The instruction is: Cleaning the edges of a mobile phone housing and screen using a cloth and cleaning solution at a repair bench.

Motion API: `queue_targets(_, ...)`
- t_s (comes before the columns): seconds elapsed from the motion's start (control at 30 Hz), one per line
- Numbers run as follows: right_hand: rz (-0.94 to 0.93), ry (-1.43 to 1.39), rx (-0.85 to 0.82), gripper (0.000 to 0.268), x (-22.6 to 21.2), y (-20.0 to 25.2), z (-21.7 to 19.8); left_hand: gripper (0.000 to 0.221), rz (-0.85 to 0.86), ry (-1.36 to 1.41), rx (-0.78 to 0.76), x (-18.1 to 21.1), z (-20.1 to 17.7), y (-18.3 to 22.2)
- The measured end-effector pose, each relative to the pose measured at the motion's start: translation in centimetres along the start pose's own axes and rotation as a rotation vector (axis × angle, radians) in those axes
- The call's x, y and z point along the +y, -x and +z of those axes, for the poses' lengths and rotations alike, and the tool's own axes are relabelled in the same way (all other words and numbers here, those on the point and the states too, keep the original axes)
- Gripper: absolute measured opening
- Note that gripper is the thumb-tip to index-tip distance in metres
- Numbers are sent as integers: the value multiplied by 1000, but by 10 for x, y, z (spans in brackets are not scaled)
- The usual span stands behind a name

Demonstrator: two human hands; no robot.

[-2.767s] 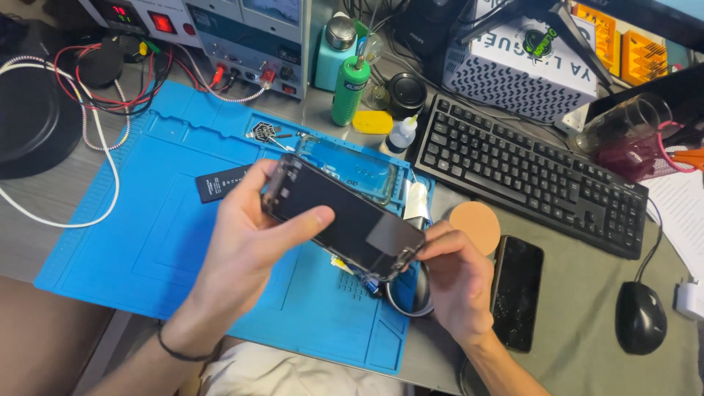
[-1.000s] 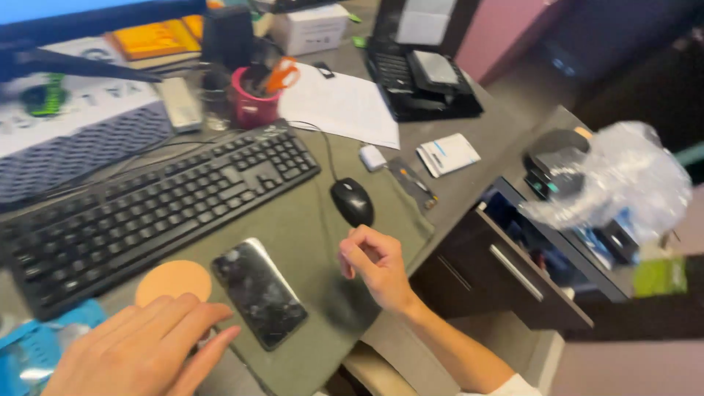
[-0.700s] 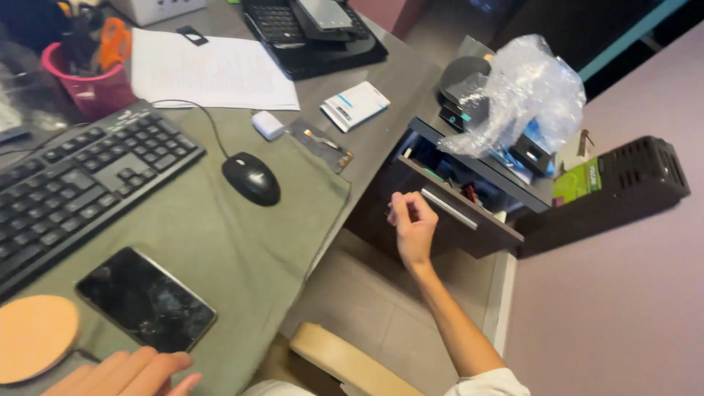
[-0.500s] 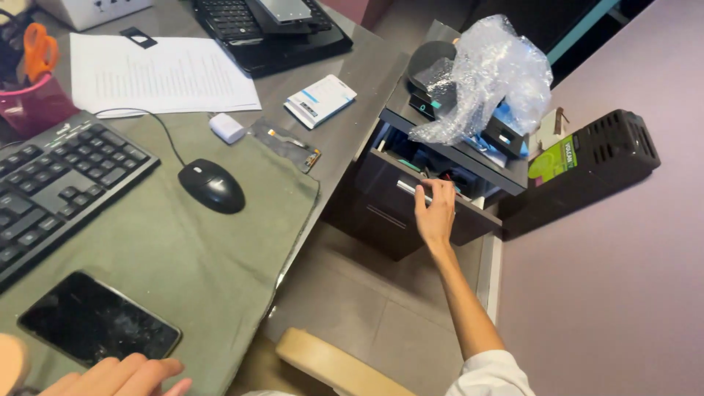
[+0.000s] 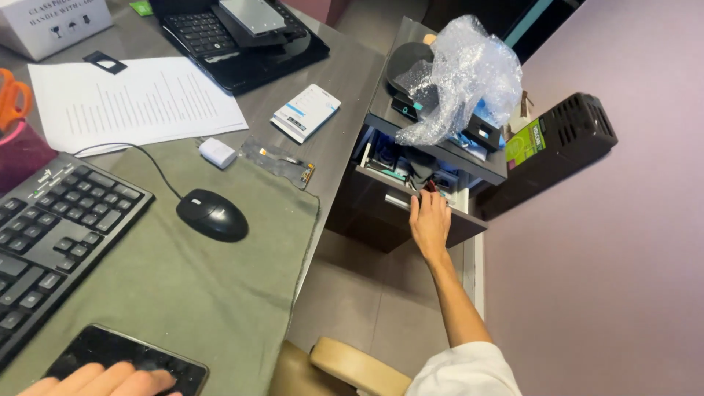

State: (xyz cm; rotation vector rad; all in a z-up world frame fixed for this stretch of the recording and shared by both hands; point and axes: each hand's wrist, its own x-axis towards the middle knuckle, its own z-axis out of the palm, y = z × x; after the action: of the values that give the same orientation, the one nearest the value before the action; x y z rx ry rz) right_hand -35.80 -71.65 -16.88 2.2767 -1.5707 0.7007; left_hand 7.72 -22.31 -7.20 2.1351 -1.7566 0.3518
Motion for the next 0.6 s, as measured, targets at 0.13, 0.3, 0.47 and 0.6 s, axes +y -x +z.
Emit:
queue_targets(0.13, -100, -37, -82, 34, -7, 19, -38, 21, 98, 103, 32, 31, -45, -44)
queue_targets(0.3, -74, -172, -691, 45, -3, -11, -120, 18, 548, 96, 140, 50, -21, -54)
queue_targets(0.47, -117, -354, -1038, 39, 24, -26, -137, 23, 373, 59, 101, 94, -10, -32)
queue_targets(0.6, 48, -315, -606, 14, 107, -14, -58, 27, 389, -16, 135, 103, -5, -26)
